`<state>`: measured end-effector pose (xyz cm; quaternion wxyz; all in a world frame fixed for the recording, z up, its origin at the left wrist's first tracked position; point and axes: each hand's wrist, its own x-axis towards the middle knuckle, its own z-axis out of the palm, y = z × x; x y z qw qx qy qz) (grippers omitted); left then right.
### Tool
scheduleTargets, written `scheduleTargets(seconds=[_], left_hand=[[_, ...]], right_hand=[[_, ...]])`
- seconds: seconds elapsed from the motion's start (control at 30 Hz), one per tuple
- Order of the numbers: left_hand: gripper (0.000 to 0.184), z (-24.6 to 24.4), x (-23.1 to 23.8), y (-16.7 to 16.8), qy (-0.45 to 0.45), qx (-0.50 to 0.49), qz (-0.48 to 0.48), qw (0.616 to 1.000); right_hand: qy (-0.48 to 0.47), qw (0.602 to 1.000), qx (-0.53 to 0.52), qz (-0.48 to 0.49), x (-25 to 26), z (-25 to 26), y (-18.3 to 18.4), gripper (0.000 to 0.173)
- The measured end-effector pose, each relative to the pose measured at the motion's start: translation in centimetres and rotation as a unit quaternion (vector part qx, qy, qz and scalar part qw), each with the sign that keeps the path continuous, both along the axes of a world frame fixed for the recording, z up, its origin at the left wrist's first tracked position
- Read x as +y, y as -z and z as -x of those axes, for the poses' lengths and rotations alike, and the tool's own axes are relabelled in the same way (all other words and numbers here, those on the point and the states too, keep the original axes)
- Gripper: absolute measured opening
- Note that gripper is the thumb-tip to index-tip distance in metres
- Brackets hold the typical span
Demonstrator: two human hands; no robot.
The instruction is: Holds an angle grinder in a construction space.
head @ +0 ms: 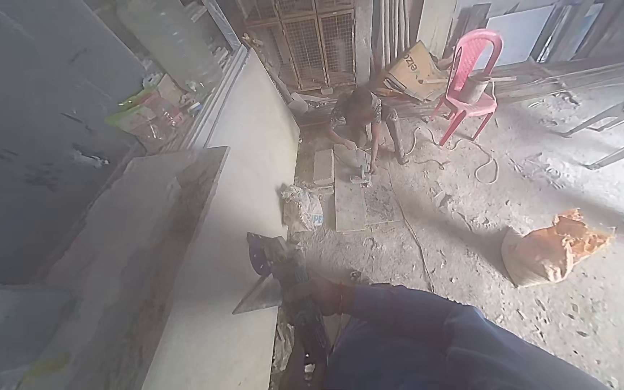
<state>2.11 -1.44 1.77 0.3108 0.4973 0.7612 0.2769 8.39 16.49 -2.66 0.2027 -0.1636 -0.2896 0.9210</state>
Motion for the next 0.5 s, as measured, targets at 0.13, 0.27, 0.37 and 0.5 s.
scheduleTargets(seconds=[0.13, 0.27, 0.37, 0.5], left_hand=[[0.065, -0.2, -0.3, 0.3, -0.002, 0.005, 0.002, 1.000], [0.066, 0.0, -1.0, 1.6, -0.007, 0.002, -0.017, 1.000], [0.065, 0.2, -1.3, 1.9, 0.000, 0.005, -0.016, 1.000], [0.059, 0.4, -1.6, 2.5, -0.017, -0.028, -0.024, 0.999]], right_hand=[[-0.004, 1.000, -0.007, 0.002, -0.2, -0.2, 0.3, 0.028], [0.002, 1.000, 0.000, -0.005, -0.4, -0.4, 0.6, 0.027], [0.002, 1.000, 0.002, -0.007, -0.6, -0.5, 0.5, 0.025], [-0.004, 1.000, -0.005, -0.003, -0.7, -0.3, 0.6, 0.025]])
